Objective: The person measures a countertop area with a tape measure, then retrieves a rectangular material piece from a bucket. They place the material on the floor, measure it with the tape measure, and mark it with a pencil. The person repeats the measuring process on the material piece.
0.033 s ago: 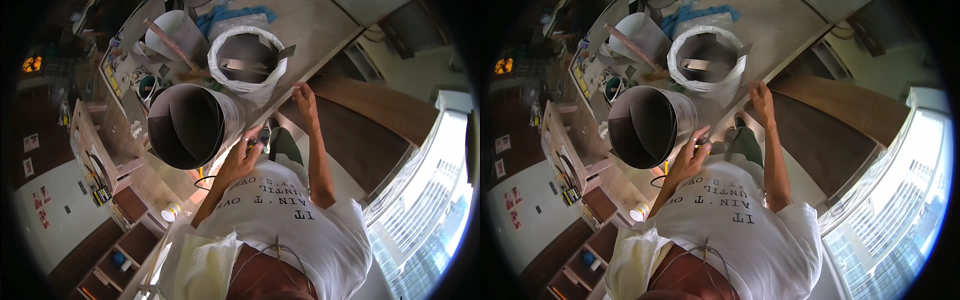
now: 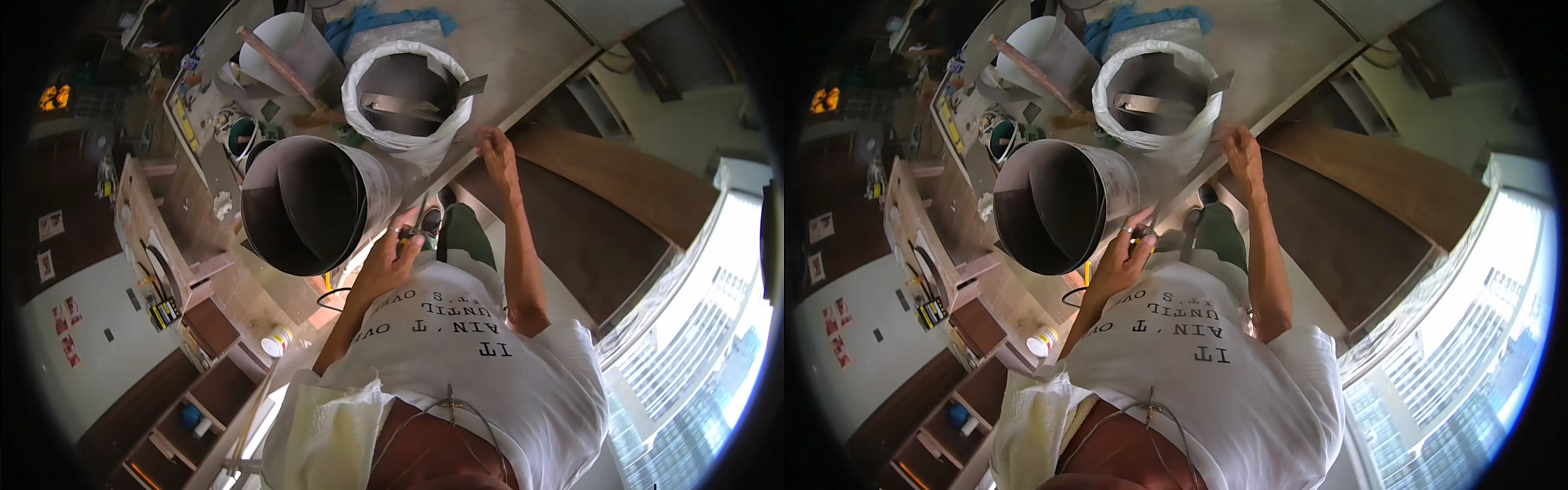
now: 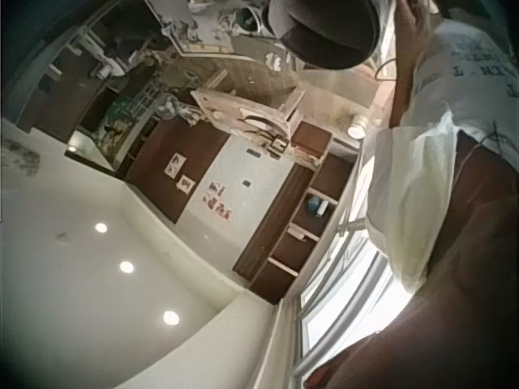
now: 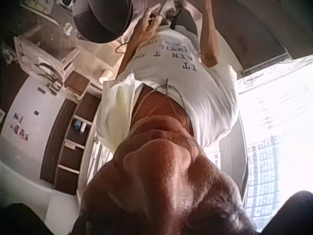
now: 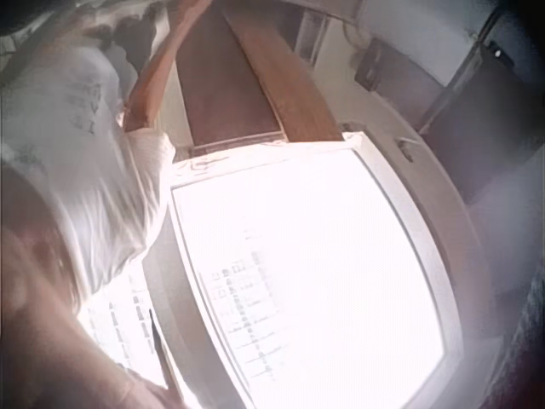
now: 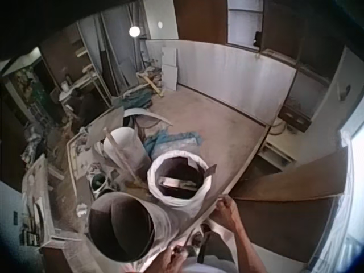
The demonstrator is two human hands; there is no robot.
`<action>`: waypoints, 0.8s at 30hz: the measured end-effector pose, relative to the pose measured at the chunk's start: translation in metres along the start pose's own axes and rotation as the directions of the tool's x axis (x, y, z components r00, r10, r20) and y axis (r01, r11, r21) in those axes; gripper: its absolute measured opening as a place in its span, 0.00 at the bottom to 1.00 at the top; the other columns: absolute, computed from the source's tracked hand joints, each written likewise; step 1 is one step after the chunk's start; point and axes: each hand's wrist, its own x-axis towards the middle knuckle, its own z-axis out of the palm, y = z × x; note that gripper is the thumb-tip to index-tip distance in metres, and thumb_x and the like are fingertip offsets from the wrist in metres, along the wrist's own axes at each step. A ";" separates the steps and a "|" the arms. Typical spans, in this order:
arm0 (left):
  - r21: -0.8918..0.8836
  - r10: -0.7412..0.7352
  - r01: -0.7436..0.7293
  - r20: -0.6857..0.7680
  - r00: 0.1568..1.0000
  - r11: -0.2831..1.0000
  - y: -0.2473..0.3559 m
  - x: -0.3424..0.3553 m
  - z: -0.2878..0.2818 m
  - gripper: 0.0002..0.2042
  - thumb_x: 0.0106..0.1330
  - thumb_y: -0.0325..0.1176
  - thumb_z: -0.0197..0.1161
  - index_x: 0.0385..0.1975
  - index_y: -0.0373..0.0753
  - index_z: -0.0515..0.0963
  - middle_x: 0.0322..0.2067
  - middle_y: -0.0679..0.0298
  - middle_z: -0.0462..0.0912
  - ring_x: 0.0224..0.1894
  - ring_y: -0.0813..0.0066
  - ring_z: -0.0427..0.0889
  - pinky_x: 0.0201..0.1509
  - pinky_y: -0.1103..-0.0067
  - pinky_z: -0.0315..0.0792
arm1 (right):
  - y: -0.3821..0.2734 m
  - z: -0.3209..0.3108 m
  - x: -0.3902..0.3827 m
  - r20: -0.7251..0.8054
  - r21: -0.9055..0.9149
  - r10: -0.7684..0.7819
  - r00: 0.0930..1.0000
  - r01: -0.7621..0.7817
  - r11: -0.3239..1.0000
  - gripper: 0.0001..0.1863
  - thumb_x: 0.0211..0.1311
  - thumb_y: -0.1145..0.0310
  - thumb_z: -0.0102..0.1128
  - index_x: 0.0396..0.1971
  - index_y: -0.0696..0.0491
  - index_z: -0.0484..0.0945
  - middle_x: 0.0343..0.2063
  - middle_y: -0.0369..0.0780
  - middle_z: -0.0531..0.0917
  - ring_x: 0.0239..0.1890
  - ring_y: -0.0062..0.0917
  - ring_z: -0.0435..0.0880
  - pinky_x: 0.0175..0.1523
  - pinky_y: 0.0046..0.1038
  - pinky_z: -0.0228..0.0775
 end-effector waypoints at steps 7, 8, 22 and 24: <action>-0.118 -0.250 0.235 -0.133 0.959 0.965 0.009 0.027 0.007 0.24 0.71 0.35 0.54 0.65 0.37 0.62 0.31 0.65 0.73 0.27 0.82 0.67 0.33 0.83 0.64 | -0.009 0.068 0.098 0.253 0.046 0.054 0.966 -0.068 0.997 0.11 0.63 0.73 0.53 0.45 0.52 0.76 0.24 0.39 0.79 0.28 0.24 0.79 0.38 0.29 0.71; -0.121 -0.278 0.262 -0.138 0.951 0.957 0.013 0.032 0.008 0.24 0.71 0.35 0.53 0.65 0.37 0.62 0.31 0.65 0.72 0.27 0.82 0.66 0.33 0.83 0.64 | -0.002 0.074 0.103 0.293 0.030 0.031 0.956 -0.041 0.999 0.11 0.62 0.72 0.55 0.44 0.52 0.76 0.29 0.40 0.82 0.30 0.29 0.82 0.40 0.28 0.73; -0.313 -0.593 0.506 -0.365 0.717 0.804 0.052 0.066 0.021 0.24 0.71 0.37 0.53 0.65 0.39 0.63 0.35 0.60 0.76 0.36 0.74 0.73 0.45 0.77 0.68 | 0.288 0.304 0.153 0.813 -0.321 0.076 0.577 0.337 0.885 0.19 0.60 0.61 0.52 0.49 0.53 0.77 0.50 0.52 0.79 0.52 0.47 0.77 0.58 0.41 0.68; -0.390 -0.653 0.527 -0.382 0.654 0.755 0.058 0.069 0.020 0.24 0.71 0.37 0.53 0.65 0.39 0.63 0.35 0.61 0.76 0.35 0.75 0.73 0.45 0.78 0.68 | 0.351 0.323 0.148 0.931 -0.199 0.060 0.360 0.363 0.910 0.20 0.61 0.60 0.53 0.51 0.53 0.76 0.50 0.52 0.79 0.52 0.47 0.78 0.58 0.42 0.69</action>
